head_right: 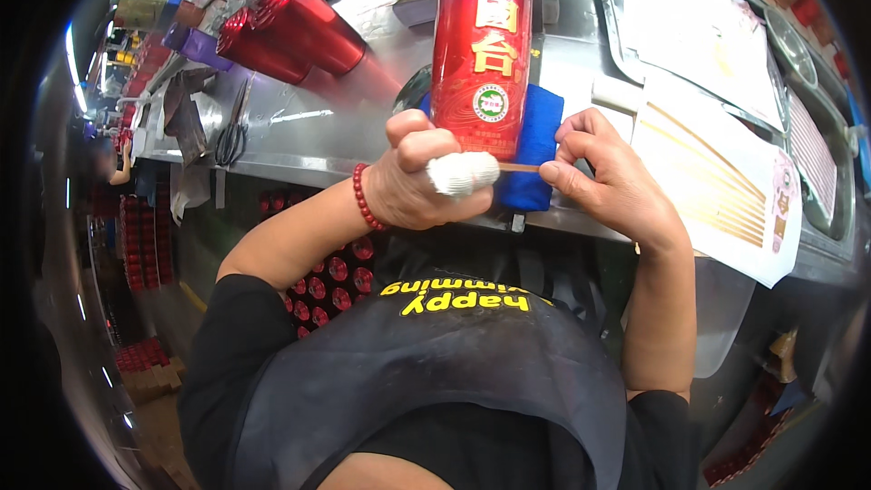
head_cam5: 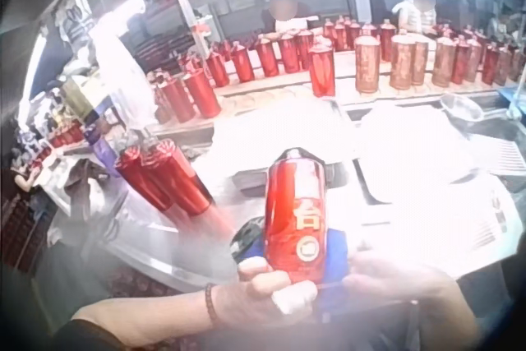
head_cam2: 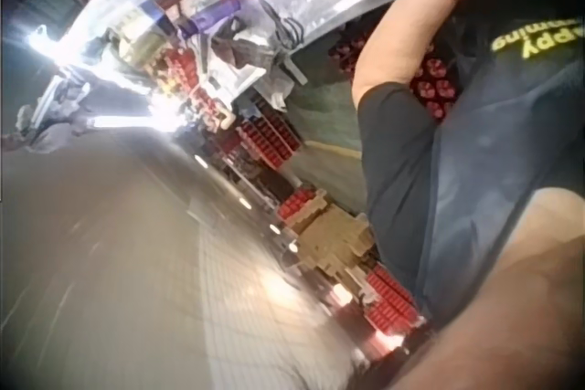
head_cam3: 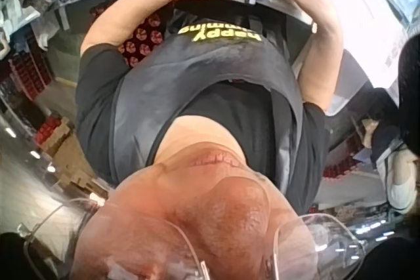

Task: The person applies a sticker to a red cylindrical can, smooths it with a green card, and uses a wooden stick to press the edges. They repeat this process on multiple cans, placing finished ones on a nearby tray.

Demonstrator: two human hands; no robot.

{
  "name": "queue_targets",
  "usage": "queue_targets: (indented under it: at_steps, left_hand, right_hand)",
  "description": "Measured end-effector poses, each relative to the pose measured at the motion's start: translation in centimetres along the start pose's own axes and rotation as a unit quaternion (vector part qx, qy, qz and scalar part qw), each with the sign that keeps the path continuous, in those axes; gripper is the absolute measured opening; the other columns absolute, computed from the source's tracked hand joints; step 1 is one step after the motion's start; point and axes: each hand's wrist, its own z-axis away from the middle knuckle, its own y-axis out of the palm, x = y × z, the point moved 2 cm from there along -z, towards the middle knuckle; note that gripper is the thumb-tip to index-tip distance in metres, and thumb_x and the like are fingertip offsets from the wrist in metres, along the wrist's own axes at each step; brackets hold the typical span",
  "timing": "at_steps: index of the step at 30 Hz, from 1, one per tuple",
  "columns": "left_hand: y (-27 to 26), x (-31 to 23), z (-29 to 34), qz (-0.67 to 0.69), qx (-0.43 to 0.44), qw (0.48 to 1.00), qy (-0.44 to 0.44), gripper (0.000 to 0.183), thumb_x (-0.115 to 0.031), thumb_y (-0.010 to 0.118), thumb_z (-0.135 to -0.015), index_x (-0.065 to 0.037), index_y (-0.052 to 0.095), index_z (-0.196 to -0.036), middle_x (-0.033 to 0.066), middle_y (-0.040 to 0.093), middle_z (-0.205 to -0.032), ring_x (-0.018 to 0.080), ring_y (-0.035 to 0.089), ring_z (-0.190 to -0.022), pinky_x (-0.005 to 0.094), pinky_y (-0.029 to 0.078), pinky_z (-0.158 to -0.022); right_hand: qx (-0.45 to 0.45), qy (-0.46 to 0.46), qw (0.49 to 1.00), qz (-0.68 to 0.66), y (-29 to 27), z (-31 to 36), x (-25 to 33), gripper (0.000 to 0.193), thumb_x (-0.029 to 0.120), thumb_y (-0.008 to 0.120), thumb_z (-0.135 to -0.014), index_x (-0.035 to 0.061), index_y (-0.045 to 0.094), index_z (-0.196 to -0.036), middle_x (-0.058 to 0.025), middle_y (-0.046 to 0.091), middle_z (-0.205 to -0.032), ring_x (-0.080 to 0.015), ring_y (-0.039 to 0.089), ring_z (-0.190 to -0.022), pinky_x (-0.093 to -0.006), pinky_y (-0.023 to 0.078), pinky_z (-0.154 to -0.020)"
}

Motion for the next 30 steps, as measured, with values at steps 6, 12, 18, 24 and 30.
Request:
queue_targets:
  at_steps: [6,12,18,24,30]
  left_hand:
    - [-0.9,-0.5,0.9,-0.046,-0.008,0.998,-0.034,0.030,-0.018,0.072,-0.057,-0.028,0.064,-0.084,-0.0120,0.060,-0.114,0.0191,0.044,-0.099,0.0383,0.035,-0.080]
    - [0.5,0.0,0.5,-0.025,-0.006,0.999,-0.020,0.035,-0.019,0.075,-0.057,-0.029,0.067,-0.089,-0.0107,0.060,-0.116,0.0196,0.044,-0.099,0.0396,0.035,-0.081]
    - [-0.9,-0.7,1.5,-0.040,0.012,0.998,-0.057,0.032,-0.018,0.074,-0.058,-0.030,0.066,-0.087,-0.0108,0.061,-0.115,0.0207,0.044,-0.100,0.0398,0.036,-0.083]
    - [-0.4,-0.1,-0.2,-0.025,0.025,0.999,0.004,0.031,-0.022,0.071,-0.058,-0.031,0.065,-0.087,-0.0105,0.061,-0.116,0.0212,0.043,-0.100,0.0408,0.035,-0.083]
    - [-1.1,-0.7,1.2,-0.040,0.007,0.998,-0.054,0.030,-0.022,0.070,-0.056,-0.030,0.064,-0.085,-0.0105,0.061,-0.113,0.0219,0.043,-0.100,0.0419,0.035,-0.084]
  right_hand:
    - [-0.004,-0.011,1.000,0.010,0.2,-0.3,0.4,0.027,0.026,0.072,-0.093,0.0041,0.057,-0.085,-0.0065,0.049,-0.111,-0.0164,0.048,-0.101,-0.0267,0.042,-0.078]
    - [-0.032,-0.042,0.999,0.013,0.5,-0.3,0.2,0.028,0.023,0.072,-0.092,0.0013,0.057,-0.082,-0.0104,0.050,-0.102,-0.0236,0.052,-0.096,-0.0331,0.046,-0.084]
    - [-0.014,-0.035,0.999,0.018,0.6,-0.5,0.1,0.029,0.025,0.072,-0.094,0.0023,0.057,-0.085,-0.0086,0.049,-0.107,-0.0209,0.050,-0.102,-0.0313,0.044,-0.087]
    - [-0.027,-0.027,0.999,0.003,0.7,-0.3,0.1,0.028,0.023,0.072,-0.093,0.0020,0.057,-0.083,-0.0100,0.049,-0.104,-0.0225,0.050,-0.098,-0.0324,0.045,-0.085]
    - [-0.030,-0.035,0.999,0.014,0.8,-0.5,0.7,0.028,0.021,0.073,-0.091,0.0012,0.057,-0.079,-0.0107,0.049,-0.101,-0.0235,0.051,-0.095,-0.0334,0.045,-0.084]
